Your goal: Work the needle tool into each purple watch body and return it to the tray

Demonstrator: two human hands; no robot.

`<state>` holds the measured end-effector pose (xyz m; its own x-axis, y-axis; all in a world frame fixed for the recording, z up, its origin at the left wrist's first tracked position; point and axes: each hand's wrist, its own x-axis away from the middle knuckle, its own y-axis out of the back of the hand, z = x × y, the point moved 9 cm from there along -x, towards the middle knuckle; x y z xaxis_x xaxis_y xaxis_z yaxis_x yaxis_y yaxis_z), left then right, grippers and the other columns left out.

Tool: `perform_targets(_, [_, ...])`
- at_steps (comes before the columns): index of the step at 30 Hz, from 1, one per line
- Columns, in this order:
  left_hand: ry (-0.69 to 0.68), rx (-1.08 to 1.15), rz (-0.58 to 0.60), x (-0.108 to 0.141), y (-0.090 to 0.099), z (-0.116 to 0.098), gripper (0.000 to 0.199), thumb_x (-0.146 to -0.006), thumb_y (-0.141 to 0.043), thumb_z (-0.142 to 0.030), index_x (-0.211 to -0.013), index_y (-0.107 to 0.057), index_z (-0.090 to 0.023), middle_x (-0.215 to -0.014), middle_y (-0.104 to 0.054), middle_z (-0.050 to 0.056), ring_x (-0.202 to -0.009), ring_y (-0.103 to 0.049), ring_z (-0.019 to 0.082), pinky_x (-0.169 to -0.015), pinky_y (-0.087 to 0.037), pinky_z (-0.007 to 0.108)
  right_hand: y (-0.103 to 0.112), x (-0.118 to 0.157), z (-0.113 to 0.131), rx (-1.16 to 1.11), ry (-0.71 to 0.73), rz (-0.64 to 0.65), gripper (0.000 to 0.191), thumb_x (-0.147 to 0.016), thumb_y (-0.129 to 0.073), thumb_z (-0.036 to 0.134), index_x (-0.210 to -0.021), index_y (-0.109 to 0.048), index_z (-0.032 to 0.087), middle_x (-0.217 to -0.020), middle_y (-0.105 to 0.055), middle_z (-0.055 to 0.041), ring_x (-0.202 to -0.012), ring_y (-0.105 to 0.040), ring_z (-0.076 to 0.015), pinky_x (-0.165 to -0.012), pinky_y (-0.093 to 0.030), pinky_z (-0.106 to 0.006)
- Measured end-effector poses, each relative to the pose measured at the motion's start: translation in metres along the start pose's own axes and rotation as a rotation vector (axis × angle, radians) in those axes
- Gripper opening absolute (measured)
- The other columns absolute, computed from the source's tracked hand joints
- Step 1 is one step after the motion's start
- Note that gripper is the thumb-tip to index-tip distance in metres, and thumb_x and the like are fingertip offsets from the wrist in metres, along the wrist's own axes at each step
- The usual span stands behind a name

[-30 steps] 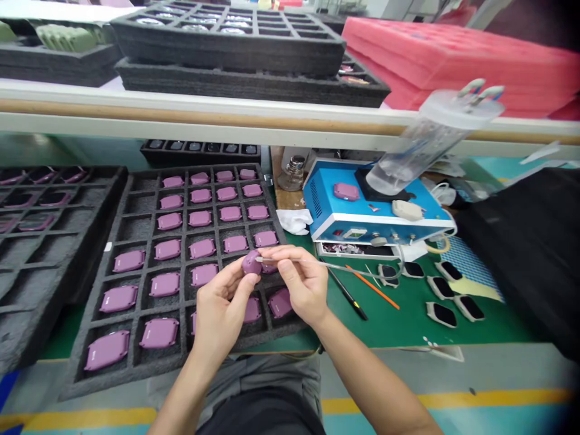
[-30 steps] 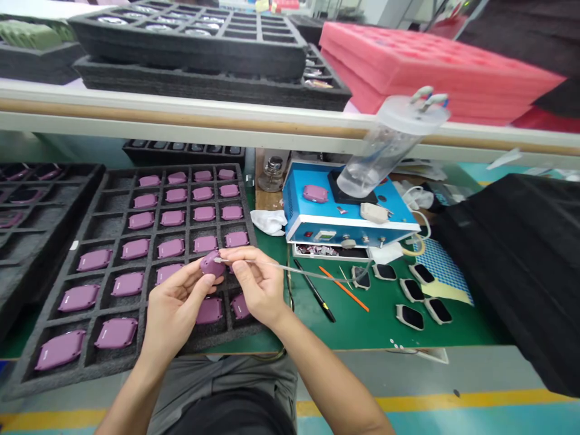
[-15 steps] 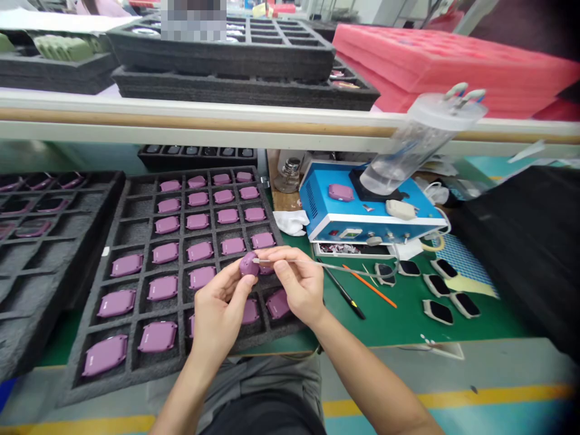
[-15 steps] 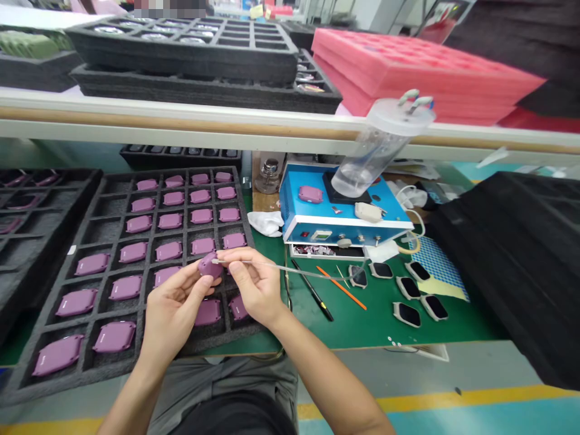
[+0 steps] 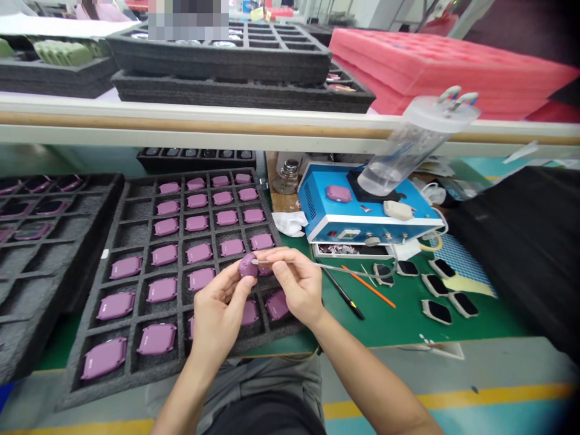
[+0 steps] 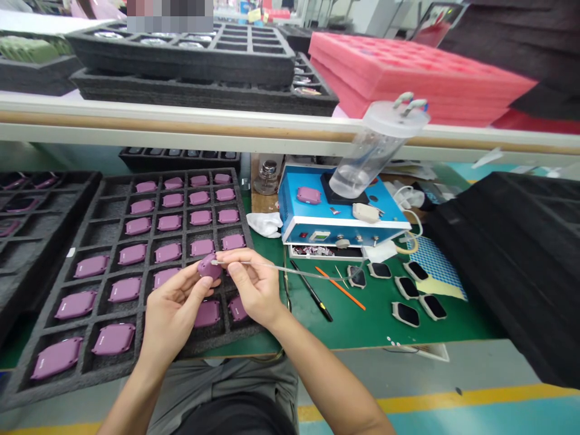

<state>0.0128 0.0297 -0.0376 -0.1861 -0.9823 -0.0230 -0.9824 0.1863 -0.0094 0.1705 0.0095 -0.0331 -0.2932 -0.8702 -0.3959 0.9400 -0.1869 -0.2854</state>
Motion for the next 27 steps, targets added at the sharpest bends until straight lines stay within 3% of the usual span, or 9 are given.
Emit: perform_targets(27, [0.02, -0.03, -0.003, 0.0016, 0.0013, 0.002, 0.042, -0.087, -0.077, -0.041, -0.12, -0.076, -0.015, -0.119, -0.08, 0.012, -0.107, -0.079, 0.028, -0.1, -0.063, 0.043, -0.0009, -0.0005, 0.0037, 0.014, 0.013, -0.006, 0.016, -0.098, -0.066, 0.036, -0.097, -0.076, 0.024, -0.101, -0.08, -0.0063, -0.098, -0.078, -0.0201, -0.088, -0.067, -0.036])
